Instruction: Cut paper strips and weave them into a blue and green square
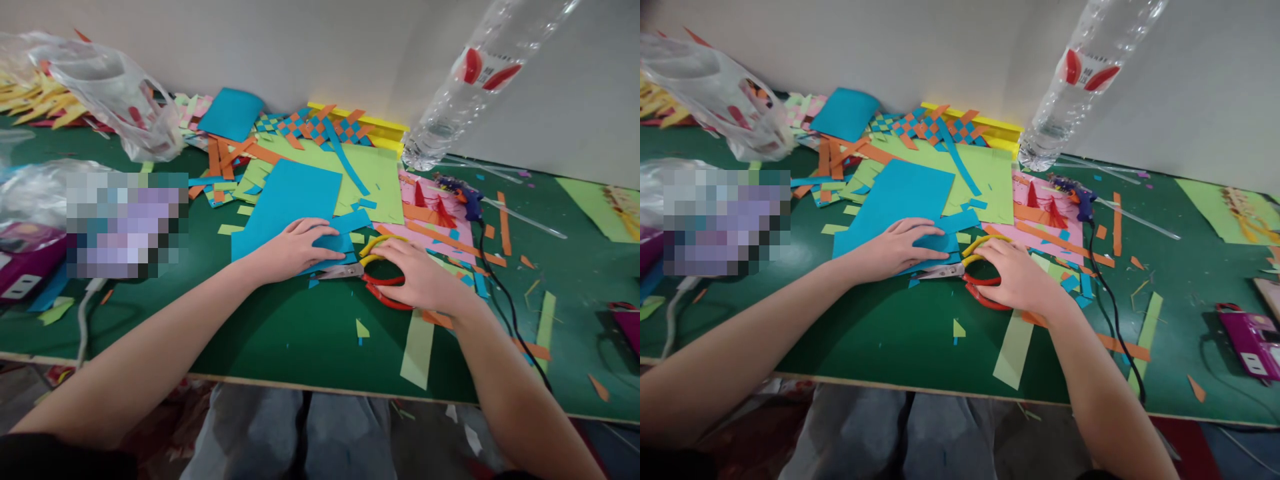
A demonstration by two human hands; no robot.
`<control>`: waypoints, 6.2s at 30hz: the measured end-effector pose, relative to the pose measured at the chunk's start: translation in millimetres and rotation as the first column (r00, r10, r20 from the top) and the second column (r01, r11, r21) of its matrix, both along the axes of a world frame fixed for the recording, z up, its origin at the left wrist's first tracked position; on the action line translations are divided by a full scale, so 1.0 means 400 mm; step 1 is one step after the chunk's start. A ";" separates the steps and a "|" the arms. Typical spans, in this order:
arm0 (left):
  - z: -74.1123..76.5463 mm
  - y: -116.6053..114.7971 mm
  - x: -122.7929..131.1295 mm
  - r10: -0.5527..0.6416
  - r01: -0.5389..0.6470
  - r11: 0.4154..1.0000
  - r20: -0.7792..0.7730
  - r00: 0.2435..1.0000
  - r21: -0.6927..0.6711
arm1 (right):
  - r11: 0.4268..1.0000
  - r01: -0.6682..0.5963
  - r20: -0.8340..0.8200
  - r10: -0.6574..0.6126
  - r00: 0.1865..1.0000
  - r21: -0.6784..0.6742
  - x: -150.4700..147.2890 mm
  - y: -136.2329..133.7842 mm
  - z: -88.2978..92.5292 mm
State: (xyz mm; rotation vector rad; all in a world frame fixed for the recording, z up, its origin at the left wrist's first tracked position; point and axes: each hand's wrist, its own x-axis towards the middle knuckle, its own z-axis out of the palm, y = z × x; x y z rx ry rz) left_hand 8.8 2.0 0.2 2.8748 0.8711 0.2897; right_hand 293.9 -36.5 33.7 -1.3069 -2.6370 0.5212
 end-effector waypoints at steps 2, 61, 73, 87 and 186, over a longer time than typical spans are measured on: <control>0.001 -0.001 0.001 -0.002 0.002 1.000 -0.006 1.000 0.009 | 1.000 -0.003 -0.004 0.003 1.000 -0.008 -0.003 -0.002 0.000; -0.013 -0.010 -0.004 0.001 0.000 1.000 0.026 1.000 -0.015 | 0.997 -0.011 0.091 0.004 0.996 0.080 0.046 0.020 -0.007; -0.007 -0.012 0.000 0.034 -0.032 0.998 0.037 0.999 -0.054 | 0.998 -0.034 0.048 0.032 0.998 0.057 0.010 0.016 -0.008; -0.009 -0.010 0.000 0.023 -0.021 0.999 0.051 0.998 -0.046 | 0.998 -0.046 0.055 0.043 0.998 0.041 -0.028 0.000 -0.002; 0.035 -0.003 -0.068 0.186 -0.184 0.982 -0.047 0.981 0.047 | 0.644 0.654 -0.088 -0.682 0.726 0.398 0.097 0.053 -0.042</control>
